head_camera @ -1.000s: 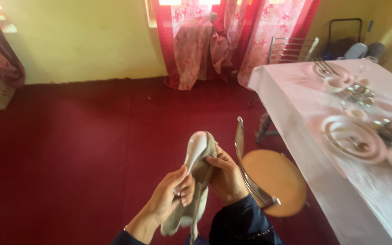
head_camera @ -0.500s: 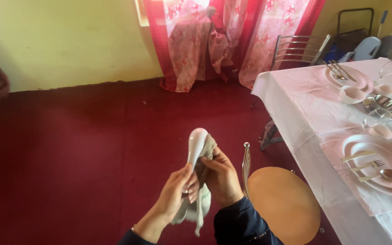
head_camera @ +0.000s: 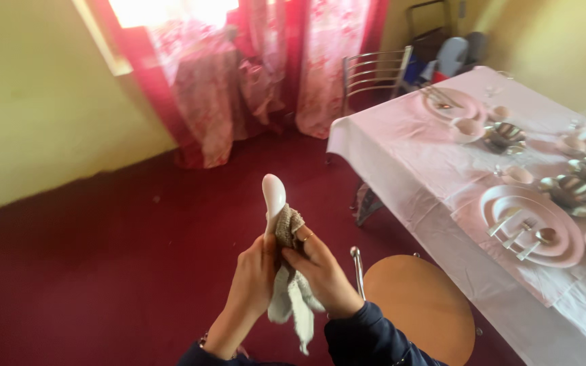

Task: The person wipes several spoons with a cloth after taking them from a drawer, then places them onto a dining table.

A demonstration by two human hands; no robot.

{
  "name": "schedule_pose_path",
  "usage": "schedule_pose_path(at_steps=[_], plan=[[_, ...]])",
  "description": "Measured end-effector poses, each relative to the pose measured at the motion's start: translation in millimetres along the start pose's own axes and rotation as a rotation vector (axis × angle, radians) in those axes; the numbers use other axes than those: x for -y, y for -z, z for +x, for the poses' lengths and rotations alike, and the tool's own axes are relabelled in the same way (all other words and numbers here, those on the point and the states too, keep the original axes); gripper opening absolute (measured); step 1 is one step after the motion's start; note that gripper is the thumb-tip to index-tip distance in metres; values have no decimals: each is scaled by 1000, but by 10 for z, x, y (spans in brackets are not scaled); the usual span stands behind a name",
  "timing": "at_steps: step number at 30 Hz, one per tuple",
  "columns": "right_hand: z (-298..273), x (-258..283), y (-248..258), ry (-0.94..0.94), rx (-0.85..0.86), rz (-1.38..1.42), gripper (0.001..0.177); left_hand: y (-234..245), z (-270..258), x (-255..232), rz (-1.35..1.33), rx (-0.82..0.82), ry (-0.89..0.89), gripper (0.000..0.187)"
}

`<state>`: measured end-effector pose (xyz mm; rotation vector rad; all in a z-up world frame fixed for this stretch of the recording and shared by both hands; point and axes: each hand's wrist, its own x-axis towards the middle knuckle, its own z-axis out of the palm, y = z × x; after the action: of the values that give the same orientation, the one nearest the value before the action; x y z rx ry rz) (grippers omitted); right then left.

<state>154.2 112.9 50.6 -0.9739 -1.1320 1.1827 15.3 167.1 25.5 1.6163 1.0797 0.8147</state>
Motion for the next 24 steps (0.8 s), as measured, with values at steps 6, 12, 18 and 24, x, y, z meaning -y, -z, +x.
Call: schedule_pose_path(at_steps=[6,12,18,24], plan=[[590,80,-299,350,-330,-733,46,307,798,-354,213,125,-50,46],[1041,91,-132,543,-575,-1153,22,385,1201,-372,153,365,-137,47],[1408,-3,130,561,-558,-1133,32,301,1944,-394,302,477,-133,39],[1977,40,754,481,-638,-1310,34,107,2592,-532,423,538,-125,34]])
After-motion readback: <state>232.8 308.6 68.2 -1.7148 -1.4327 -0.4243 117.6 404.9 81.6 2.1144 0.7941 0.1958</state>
